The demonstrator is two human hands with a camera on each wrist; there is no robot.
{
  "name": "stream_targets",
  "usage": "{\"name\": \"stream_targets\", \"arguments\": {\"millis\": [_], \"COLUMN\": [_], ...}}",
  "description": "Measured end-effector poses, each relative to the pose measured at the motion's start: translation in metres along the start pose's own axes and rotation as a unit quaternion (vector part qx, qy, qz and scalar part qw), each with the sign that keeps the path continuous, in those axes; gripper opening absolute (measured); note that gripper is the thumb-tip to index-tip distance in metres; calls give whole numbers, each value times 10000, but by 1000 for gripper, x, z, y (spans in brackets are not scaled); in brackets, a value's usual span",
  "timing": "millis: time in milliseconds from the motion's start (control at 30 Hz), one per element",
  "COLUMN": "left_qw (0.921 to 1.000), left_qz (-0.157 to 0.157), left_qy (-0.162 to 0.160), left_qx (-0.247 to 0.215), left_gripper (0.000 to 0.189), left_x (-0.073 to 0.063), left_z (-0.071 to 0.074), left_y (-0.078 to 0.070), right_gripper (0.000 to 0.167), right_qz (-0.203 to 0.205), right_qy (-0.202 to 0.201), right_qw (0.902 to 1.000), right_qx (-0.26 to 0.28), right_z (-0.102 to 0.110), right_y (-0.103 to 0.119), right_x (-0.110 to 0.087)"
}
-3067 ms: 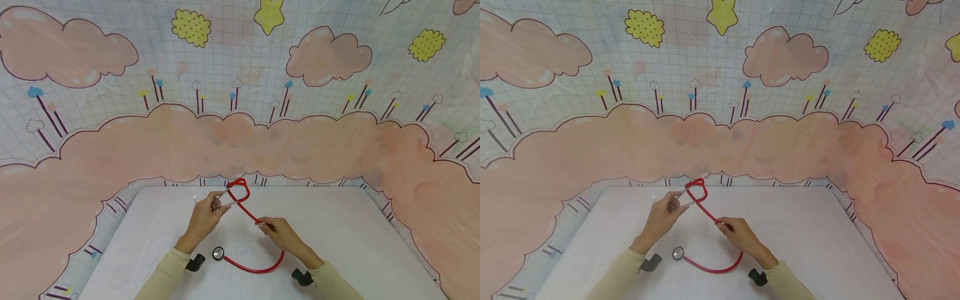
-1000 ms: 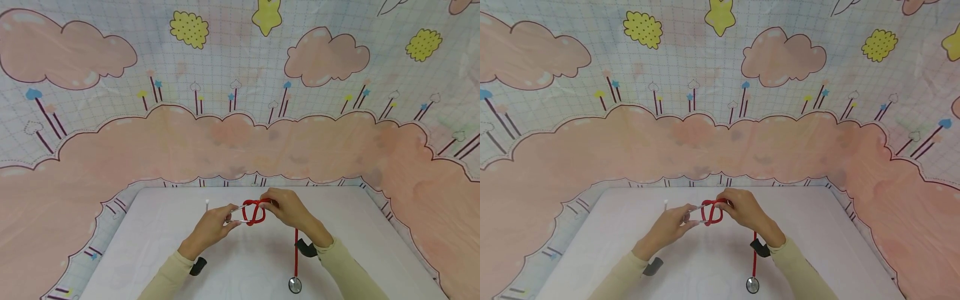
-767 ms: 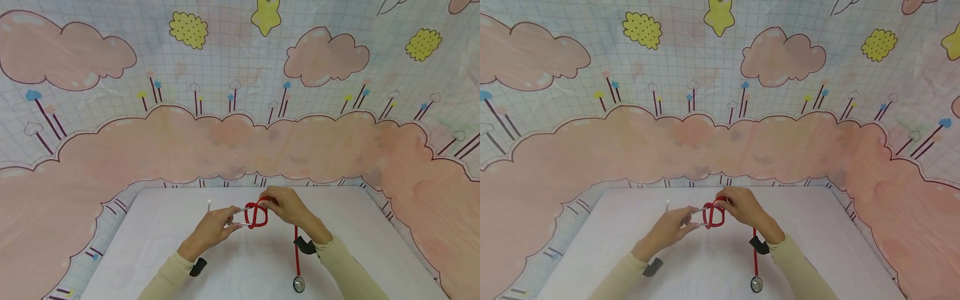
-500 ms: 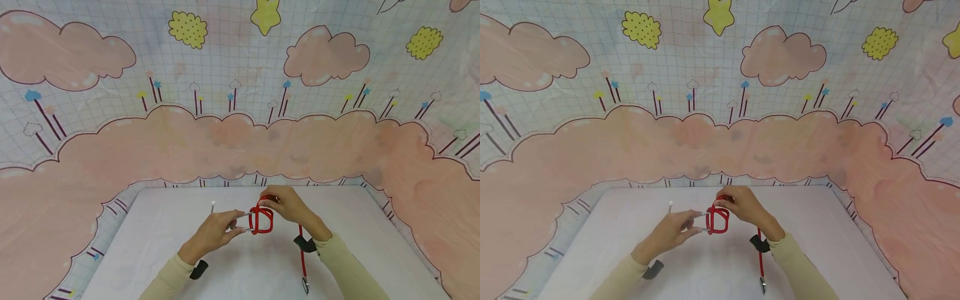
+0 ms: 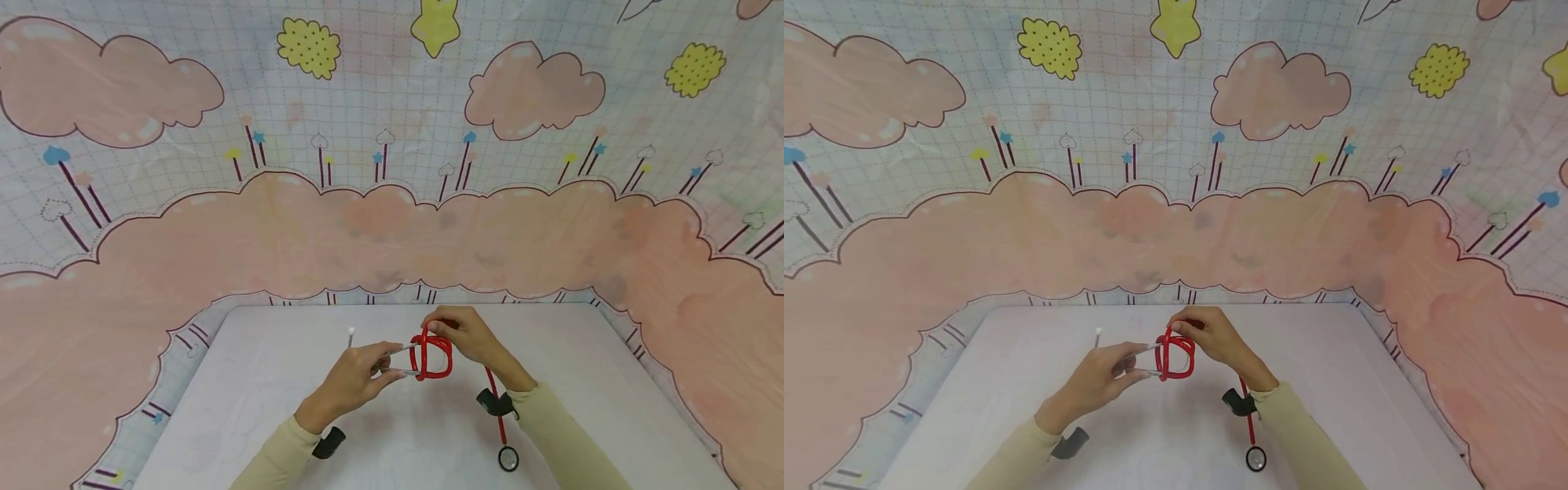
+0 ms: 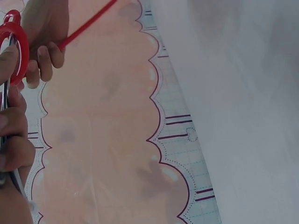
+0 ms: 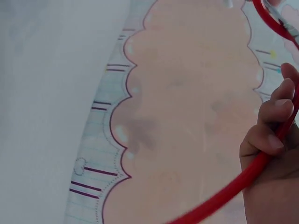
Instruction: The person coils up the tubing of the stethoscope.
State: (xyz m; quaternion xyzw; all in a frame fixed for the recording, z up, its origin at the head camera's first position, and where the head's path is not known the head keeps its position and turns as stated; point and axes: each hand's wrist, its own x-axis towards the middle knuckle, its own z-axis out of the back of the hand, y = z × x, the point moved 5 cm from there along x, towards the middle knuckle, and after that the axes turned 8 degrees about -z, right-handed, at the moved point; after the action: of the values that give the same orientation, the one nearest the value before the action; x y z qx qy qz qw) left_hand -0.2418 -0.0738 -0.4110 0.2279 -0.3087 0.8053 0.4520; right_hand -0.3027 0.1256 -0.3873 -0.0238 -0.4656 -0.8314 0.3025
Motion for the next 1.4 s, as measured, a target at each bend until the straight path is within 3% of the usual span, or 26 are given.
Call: {"name": "stream_targets", "arguments": {"millis": [333, 567, 767, 1000, 1400], "left_qw": [9994, 9968, 9913, 9827, 9759], "left_qz": [147, -34, 312, 563, 1108], "left_qy": [-290, -785, -1243, -1732, -1880], "left_qx": [-129, -112, -287, -343, 39], "left_gripper": [43, 43, 42, 42, 41], "left_x": [3, 6, 5, 2, -4], "left_z": [3, 10, 17, 22, 23], "left_y": [-3, 4, 10, 19, 31], "right_gripper": [21, 19, 24, 23, 32], "right_qz": [-545, -938, -1382, -1378, -1256], "right_qy": [100, -238, -144, 115, 111], "right_qw": [9947, 9912, 9821, 9864, 9914], "right_qx": [864, 901, 1274, 885, 364], "right_z": [-13, -22, -31, -44, -57], "right_y": [-18, -29, -38, -38, -25], "right_x": [1, -2, -7, -17, -33]}}
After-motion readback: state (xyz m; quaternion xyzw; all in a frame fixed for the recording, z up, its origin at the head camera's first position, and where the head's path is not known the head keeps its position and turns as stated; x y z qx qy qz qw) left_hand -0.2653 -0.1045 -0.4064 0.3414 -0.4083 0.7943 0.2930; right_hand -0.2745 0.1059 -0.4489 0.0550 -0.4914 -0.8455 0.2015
